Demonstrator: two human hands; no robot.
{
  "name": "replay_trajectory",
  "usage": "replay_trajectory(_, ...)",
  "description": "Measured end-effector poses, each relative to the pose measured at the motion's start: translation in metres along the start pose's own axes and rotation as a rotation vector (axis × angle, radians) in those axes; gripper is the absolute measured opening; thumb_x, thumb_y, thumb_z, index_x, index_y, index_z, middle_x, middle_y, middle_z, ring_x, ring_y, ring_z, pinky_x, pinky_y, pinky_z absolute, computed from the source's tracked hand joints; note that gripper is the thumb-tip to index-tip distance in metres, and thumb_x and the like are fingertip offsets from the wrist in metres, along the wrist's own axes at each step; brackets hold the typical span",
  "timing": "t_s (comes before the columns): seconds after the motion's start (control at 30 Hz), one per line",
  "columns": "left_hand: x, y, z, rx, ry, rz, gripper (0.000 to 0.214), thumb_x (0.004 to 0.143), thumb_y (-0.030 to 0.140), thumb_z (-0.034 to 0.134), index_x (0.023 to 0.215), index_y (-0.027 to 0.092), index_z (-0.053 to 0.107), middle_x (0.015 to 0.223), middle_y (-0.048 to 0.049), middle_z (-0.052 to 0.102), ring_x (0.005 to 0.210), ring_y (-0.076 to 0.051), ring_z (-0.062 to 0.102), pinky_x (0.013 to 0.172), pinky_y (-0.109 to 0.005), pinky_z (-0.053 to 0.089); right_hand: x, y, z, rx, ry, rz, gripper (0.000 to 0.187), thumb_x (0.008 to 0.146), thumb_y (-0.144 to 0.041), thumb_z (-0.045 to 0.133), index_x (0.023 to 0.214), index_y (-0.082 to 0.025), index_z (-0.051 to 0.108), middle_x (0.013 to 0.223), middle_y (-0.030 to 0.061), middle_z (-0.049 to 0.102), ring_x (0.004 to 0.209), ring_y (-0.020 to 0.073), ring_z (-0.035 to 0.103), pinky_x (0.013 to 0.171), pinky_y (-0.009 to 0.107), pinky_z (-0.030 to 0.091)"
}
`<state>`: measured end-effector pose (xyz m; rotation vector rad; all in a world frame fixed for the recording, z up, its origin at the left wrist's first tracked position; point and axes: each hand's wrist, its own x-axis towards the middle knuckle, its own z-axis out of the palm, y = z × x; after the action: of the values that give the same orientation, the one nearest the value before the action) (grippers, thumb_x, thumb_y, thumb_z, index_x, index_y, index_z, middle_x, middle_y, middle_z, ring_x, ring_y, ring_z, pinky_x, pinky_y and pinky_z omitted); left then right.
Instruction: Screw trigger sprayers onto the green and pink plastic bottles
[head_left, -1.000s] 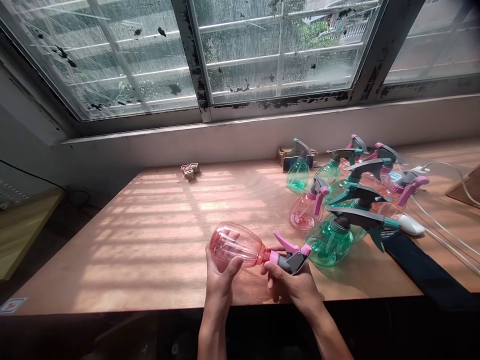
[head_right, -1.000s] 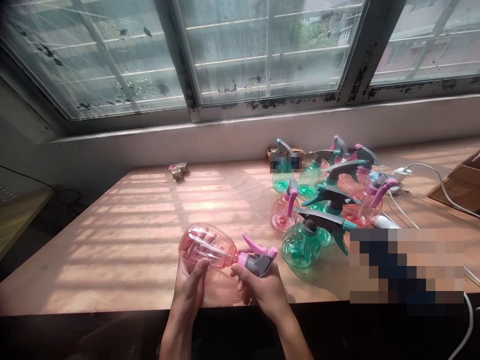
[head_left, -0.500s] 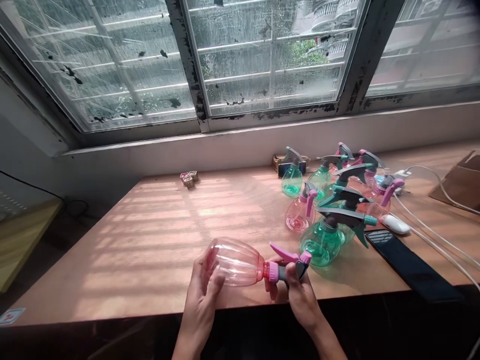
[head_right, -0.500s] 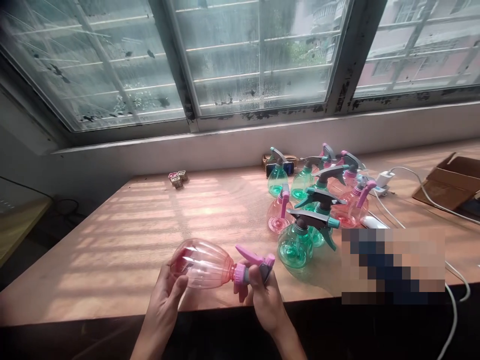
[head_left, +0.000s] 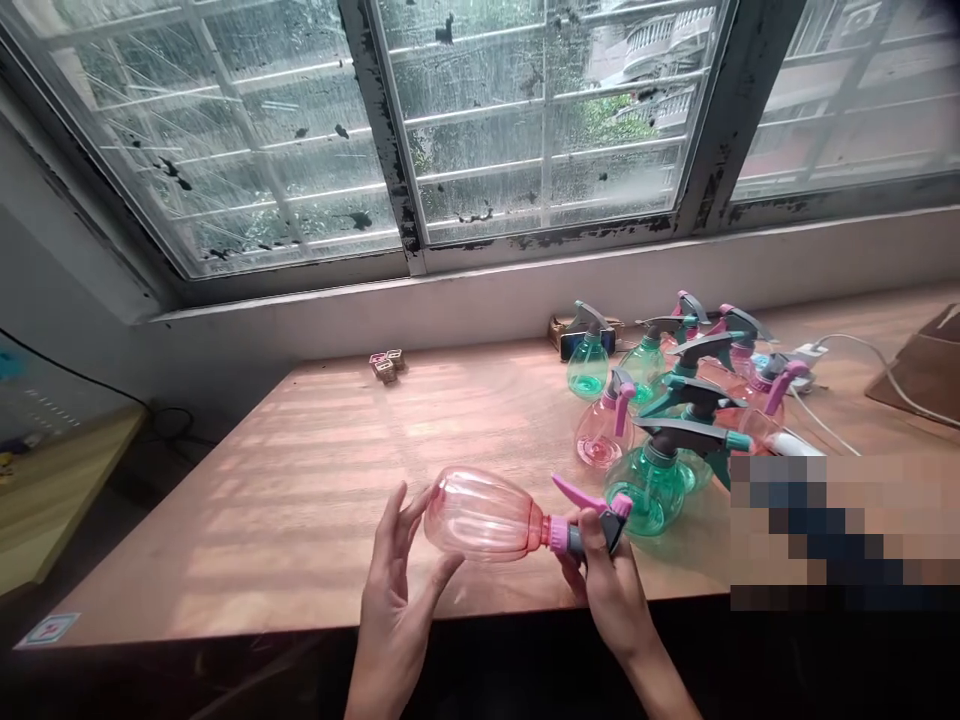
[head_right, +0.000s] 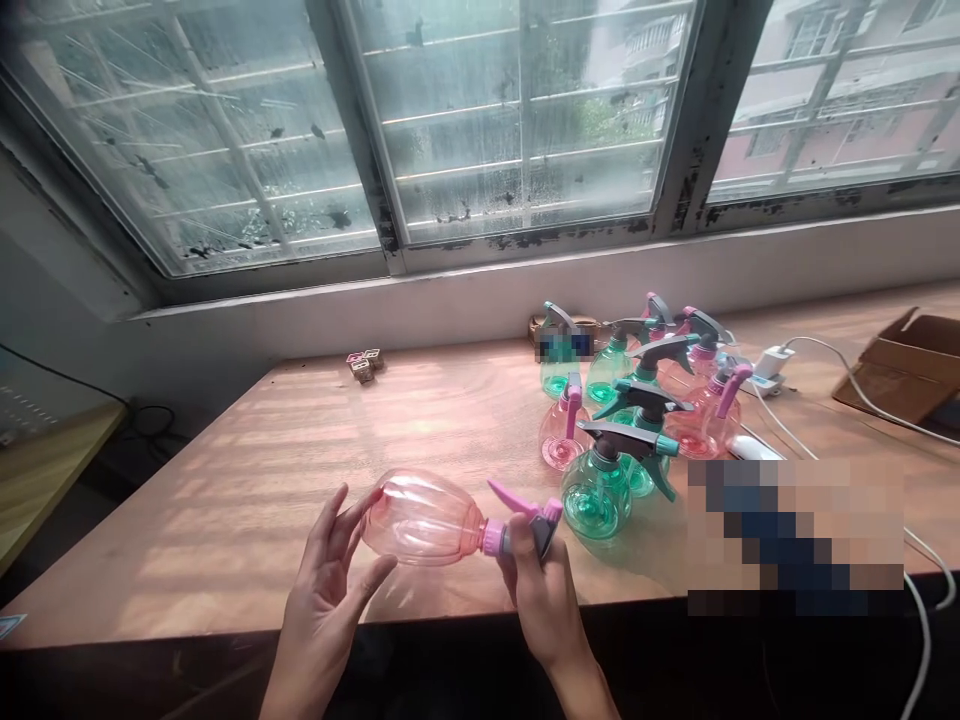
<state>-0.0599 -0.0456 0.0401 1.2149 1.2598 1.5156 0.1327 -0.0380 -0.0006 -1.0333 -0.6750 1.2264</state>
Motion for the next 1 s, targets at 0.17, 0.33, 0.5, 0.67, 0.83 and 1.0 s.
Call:
replay_trajectory(0.17,0.001,-0.006,-0.001,-0.162,-0.038,-0.051,0.073,0.082,0.048,0.084,0.148,0.036,0.056,0.151,-0.0084,0.062,0.148,-0.036,0.050,0.117,-0.051,0.050,0.003,-0.006,-0.007,-0.096,0.014,-0.079,0.058,0.080,-0.076,0.076,0.063,-0.023,0.058,0.059,-0.0013,0.052,0.055,0.0163,0.049,0.049,0.026,0.050)
replay_trajectory(0.33,0.006,-0.010,-0.001,-0.097,0.076,-0.227,0.066,0.084,0.068,0.074,0.136,0.027,0.071,0.156,-0.0119,0.058,0.145,-0.042,0.054,0.122,-0.060,0.042,-0.004,-0.003,-0.010,-0.257,-0.037,-0.281,0.050,0.076,-0.062,0.084,0.055,-0.023,0.062,0.051,-0.0029,0.049,0.048,0.0138,0.043,0.048,0.028,0.045)
replay_trajectory(0.5,-0.005,-0.001,-0.007,-0.070,-0.162,-0.108,0.065,0.082,0.046,0.086,0.142,0.039,0.065,0.157,-0.0053,0.059,0.152,-0.037,0.046,0.126,-0.054,0.037,-0.001,-0.008,-0.008,-0.028,0.118,0.037,0.051,0.077,-0.064,0.083,0.064,-0.024,0.055,0.057,-0.0048,0.045,0.051,0.0131,0.044,0.043,0.023,0.040)
replay_trajectory(0.67,-0.005,-0.003,0.000,-0.302,-0.022,-0.225,0.083,0.076,0.087,0.064,0.130,0.023,0.068,0.151,-0.0175,0.062,0.143,-0.045,0.055,0.118,-0.064,0.043,-0.005,-0.009,-0.015,-0.312,-0.193,-0.363,0.042,0.083,-0.052,0.082,0.058,-0.022,0.065,0.050,-0.0030,0.049,0.047,0.0137,0.042,0.047,0.028,0.040)
replay_trajectory(0.83,-0.007,0.003,0.010,-0.156,0.023,-0.067,0.061,0.077,0.055,0.087,0.129,0.029,0.068,0.152,-0.0100,0.062,0.148,-0.037,0.050,0.128,-0.056,0.031,-0.011,-0.001,-0.012,-0.201,-0.003,-0.209,0.049,0.084,-0.059,0.080,0.058,-0.022,0.062,0.053,-0.0014,0.052,0.049,0.0153,0.046,0.049,0.028,0.044)
replay_trajectory(1.0,-0.013,0.006,0.003,-0.200,-0.113,0.038,0.079,0.069,0.069,0.086,0.137,0.034,0.066,0.159,-0.0092,0.056,0.156,-0.039,0.038,0.124,-0.052,0.038,-0.004,0.001,-0.027,-0.249,-0.033,-0.335,0.057,0.082,-0.075,0.076,0.061,-0.024,0.062,0.054,-0.0023,0.048,0.048,0.0157,0.043,0.047,0.029,0.040)
